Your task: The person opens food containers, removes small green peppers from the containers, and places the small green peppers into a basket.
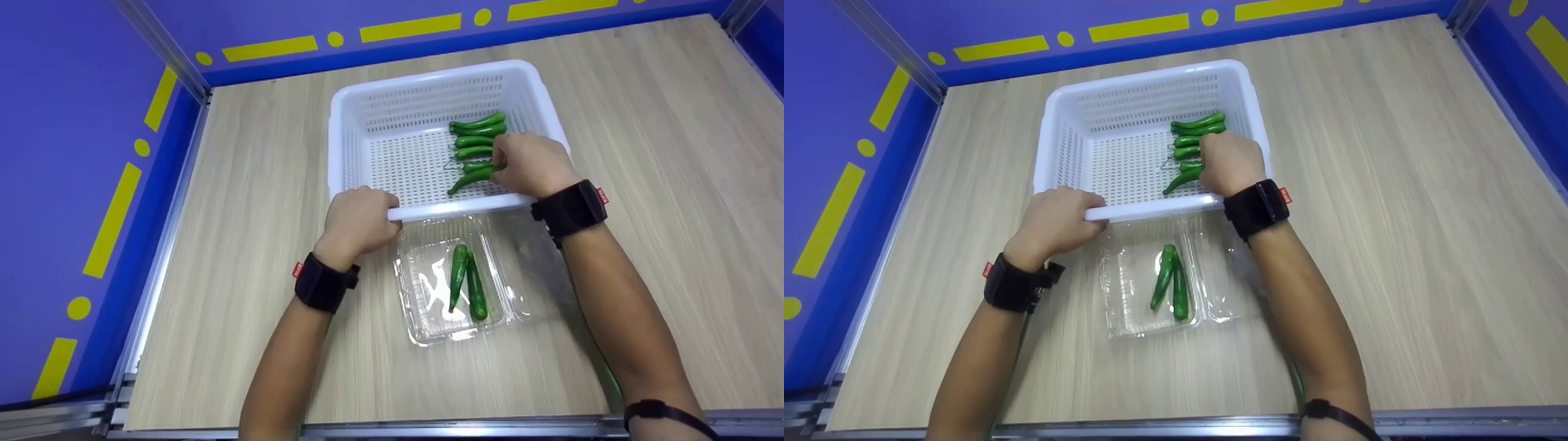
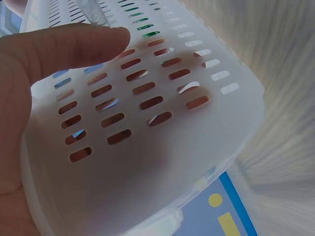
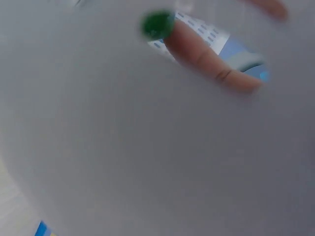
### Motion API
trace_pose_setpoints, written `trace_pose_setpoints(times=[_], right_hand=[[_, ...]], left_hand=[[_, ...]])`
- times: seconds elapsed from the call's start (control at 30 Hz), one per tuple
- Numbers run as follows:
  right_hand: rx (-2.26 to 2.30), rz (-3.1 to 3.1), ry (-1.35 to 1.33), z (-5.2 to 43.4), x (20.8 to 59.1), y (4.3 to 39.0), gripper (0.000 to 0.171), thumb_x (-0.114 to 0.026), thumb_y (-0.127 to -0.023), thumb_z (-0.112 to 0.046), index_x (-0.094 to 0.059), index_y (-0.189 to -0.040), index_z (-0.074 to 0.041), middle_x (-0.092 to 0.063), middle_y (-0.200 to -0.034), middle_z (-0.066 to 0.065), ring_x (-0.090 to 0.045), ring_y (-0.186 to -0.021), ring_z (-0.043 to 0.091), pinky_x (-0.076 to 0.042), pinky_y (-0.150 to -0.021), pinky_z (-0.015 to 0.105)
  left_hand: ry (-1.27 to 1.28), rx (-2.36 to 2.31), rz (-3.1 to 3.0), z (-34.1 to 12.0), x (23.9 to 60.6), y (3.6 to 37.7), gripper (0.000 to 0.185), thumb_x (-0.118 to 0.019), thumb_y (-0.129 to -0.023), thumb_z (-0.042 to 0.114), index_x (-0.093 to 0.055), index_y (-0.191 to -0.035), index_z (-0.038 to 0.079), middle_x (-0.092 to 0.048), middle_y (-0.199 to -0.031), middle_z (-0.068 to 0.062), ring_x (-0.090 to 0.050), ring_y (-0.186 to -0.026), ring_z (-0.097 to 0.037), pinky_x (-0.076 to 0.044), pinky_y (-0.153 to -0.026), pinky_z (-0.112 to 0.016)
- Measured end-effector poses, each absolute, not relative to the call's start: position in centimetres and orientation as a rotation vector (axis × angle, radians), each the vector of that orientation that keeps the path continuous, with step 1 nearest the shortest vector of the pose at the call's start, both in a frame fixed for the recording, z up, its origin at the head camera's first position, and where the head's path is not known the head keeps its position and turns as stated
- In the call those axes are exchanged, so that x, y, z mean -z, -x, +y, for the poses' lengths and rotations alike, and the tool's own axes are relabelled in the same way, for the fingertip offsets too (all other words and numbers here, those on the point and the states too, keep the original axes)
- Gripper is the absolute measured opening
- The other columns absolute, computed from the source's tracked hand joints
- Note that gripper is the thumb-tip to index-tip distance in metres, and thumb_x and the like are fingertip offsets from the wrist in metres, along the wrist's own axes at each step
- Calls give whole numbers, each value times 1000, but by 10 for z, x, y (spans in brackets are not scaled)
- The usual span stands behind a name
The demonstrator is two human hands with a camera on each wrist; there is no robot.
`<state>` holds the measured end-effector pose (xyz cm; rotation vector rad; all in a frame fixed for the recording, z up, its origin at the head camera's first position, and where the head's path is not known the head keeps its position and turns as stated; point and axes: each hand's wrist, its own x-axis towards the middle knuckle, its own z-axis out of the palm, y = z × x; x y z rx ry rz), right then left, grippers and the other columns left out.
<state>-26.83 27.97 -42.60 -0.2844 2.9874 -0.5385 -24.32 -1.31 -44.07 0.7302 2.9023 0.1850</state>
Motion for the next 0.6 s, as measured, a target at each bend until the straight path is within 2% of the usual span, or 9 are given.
trace_pose_setpoints(times=[0.4, 0.6], right_hand=[[510, 3020, 277, 278, 426, 269, 11, -67, -79, -12, -66, -87, -5, -68, -83, 11, -62, -75, 30, -48, -62, 50], [500, 3012, 260, 278, 428, 269, 13, -70, -79, -15, -64, -86, -5, -68, -84, 12, -61, -74, 31, -46, -61, 49]], left_hand=[[-732, -175, 2907, -14, 438, 243, 11, -66, -85, 29, -70, -79, 21, -63, -67, 1, -61, -65, -23, -51, -60, -44], [-731, -194, 2903, -13, 440, 243, 12, -66, -85, 29, -70, -77, 21, -63, -67, 2, -61, -64, -22, -51, -59, -44]])
